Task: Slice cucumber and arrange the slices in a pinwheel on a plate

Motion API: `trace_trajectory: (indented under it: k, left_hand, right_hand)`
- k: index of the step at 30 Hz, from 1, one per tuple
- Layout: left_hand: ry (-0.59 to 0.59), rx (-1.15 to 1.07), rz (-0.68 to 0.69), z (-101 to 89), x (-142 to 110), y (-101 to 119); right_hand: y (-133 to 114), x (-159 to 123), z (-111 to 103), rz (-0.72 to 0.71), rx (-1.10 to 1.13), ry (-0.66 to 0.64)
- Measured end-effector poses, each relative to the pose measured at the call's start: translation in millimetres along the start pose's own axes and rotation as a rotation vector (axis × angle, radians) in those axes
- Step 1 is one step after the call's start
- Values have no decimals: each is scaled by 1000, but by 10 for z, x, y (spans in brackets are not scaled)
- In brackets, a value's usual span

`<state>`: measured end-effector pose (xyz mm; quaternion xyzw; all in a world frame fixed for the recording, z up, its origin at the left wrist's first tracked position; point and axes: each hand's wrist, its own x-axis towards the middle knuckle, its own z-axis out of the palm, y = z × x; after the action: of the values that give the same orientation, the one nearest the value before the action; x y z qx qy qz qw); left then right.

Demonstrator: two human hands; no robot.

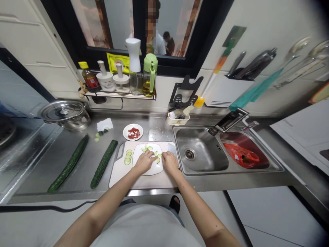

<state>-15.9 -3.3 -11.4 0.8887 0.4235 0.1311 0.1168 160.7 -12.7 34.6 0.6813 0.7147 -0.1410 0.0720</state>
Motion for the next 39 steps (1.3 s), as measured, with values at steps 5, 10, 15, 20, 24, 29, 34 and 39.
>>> trace_trajectory:
  k: [5,10,15,20,24,29,34,39]
  left_hand:
    - [-3,-16,2,27,-14,-35]
    - [-14,-16,-6,37,-21,-55]
    - [-14,-10,-9,15,-17,-48]
    - [-13,-18,-15,12,-12,-34]
    - [-15,5,-18,18,-17,-26]
    - [-26,20,-13,7,-17,-25]
    - [-20,-13,-38,13,-12,-19]
    - [32,-148,-155,44,-22,-14]
  right_hand:
    - [4,3,13,-13,7,5]
    - [-1,-15,33,-9,1,17]
    - [-1,-35,46,3,11,25]
    - [5,-62,85,34,90,83]
    - [-1,-67,139,110,168,131]
    - [6,-23,176,170,226,124]
    - [10,-17,198,162,241,141]
    - [-8,-74,236,141,299,192]
